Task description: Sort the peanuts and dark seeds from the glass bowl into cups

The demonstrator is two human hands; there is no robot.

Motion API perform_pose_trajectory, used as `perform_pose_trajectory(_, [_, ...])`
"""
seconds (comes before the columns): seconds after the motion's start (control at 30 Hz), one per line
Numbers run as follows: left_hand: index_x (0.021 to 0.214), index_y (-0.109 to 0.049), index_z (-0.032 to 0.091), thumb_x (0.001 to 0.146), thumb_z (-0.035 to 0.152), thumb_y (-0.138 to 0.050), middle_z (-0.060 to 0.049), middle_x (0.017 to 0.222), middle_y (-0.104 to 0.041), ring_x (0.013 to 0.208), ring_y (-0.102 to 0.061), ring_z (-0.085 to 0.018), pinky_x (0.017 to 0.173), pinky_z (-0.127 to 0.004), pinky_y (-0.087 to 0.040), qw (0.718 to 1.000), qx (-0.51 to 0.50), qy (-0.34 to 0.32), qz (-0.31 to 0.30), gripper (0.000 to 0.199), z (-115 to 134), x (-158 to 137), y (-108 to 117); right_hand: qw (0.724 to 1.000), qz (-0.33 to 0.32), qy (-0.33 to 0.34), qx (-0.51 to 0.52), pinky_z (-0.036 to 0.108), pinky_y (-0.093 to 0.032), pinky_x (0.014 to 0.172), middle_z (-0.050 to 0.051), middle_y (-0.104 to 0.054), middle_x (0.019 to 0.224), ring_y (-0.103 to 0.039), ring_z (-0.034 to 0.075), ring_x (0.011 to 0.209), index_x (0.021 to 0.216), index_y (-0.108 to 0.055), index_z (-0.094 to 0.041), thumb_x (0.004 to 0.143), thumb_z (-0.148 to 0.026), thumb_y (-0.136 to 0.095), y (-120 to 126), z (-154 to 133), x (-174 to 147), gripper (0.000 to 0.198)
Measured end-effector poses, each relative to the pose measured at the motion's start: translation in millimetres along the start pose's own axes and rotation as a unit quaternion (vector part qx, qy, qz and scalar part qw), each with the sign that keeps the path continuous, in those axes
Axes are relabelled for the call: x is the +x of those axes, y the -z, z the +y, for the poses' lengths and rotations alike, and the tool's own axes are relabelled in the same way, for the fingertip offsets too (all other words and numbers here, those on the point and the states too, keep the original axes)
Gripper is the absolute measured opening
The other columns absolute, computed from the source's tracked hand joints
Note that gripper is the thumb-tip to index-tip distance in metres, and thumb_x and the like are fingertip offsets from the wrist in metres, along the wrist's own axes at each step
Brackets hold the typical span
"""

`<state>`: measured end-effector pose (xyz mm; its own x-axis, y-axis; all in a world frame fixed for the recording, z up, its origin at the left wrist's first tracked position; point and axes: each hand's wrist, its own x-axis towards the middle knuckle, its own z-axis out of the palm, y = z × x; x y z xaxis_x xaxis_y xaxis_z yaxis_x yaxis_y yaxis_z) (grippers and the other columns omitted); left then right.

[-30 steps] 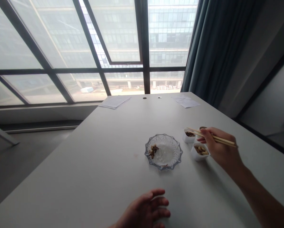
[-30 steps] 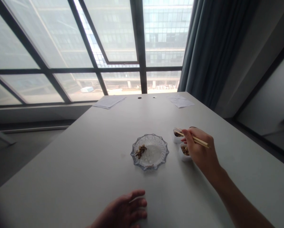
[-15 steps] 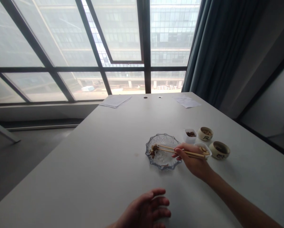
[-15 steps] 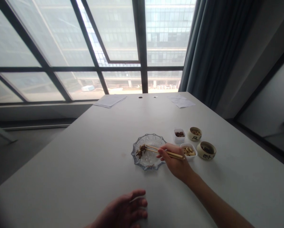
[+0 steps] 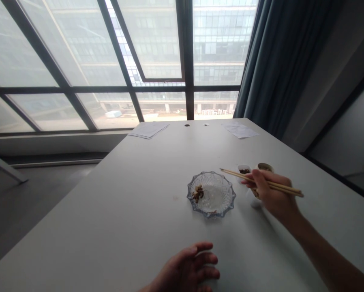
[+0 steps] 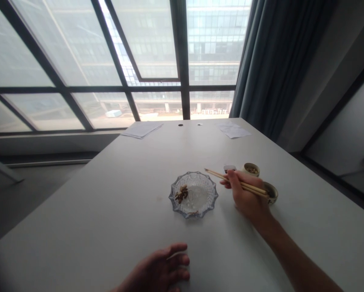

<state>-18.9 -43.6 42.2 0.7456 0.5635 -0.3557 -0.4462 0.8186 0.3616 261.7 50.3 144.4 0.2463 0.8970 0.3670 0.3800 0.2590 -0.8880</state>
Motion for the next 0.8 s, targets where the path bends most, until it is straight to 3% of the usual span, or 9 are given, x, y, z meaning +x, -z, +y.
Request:
perform_pose_trajectory(0.13, [0.115, -0.068, 0.023, 0.087, 0.033, -0.060, -0.001, 0.105, -0.075, 0.097, -0.068, -0.018, 0.076, -0.031, -0.040, 1.000, -0.002, -0.021, 0.001, 0.031, -3, -1, -1, 0.990, 0.094, 0.020, -0.102, 0.034, -0.062, 0.065, 0.009, -0.078, 0.076, -0.076, 0.025, 0.069, 0.082, -0.075, -0.020, 0.091, -0.050, -0.064, 34, -16, 15, 0.033])
perform_pose_trajectory(0.27, [0.114, -0.068, 0.023, 0.085, 0.033, -0.063, -0.002, 0.105, -0.075, 0.098, -0.067, -0.019, 0.077, -0.031, -0.040, 1.000, 0.000, -0.005, -0.003, 0.031, -1, 0, 0, 0.988, 0.056, 0.033, -0.143, 0.031, -0.059, 0.060, 0.007, -0.077, 0.074, -0.075, 0.024, 0.069, 0.081, -0.075, -0.021, 0.089, -0.051, -0.066, 44, -14, 18, 0.032])
perform_pose_trajectory(0.43, [0.113, -0.068, 0.024, 0.085, 0.033, -0.062, -0.002, 0.105, -0.074, 0.097, -0.068, -0.019, 0.077, -0.032, -0.040, 1.000, 0.001, 0.008, -0.004, 0.030, 3, 1, 2, 0.997, 0.032, 0.019, -0.071, 0.031, -0.061, 0.061, 0.007, -0.078, 0.077, -0.076, 0.024, 0.069, 0.082, -0.074, -0.022, 0.088, -0.053, -0.068, 27, -11, 9, 0.032])
perform_pose_trajectory(0.63, [0.116, -0.068, 0.022, 0.087, 0.031, -0.059, -0.002, 0.106, -0.075, 0.098, -0.068, -0.018, 0.076, -0.031, -0.041, 1.000, -0.004, 0.002, -0.014, 0.032, 0, 0, 0, 0.992, -0.112, -0.030, 0.051, 0.035, -0.064, 0.068, 0.008, -0.078, 0.078, -0.077, 0.025, 0.072, 0.087, -0.075, -0.020, 0.088, -0.056, -0.066, -10, -2, -10, 0.036])
perform_pose_trajectory(0.8, [0.116, -0.067, 0.022, 0.087, 0.031, -0.060, -0.002, 0.106, -0.075, 0.098, -0.068, -0.019, 0.076, -0.031, -0.041, 1.000, -0.009, -0.002, -0.005, 0.032, 0, 0, -1, 0.980, -0.195, -0.005, 0.043, 0.030, -0.061, 0.063, 0.008, -0.078, 0.078, -0.075, 0.021, 0.067, 0.084, -0.072, -0.019, 0.092, -0.053, -0.063, -32, 13, -22, 0.037])
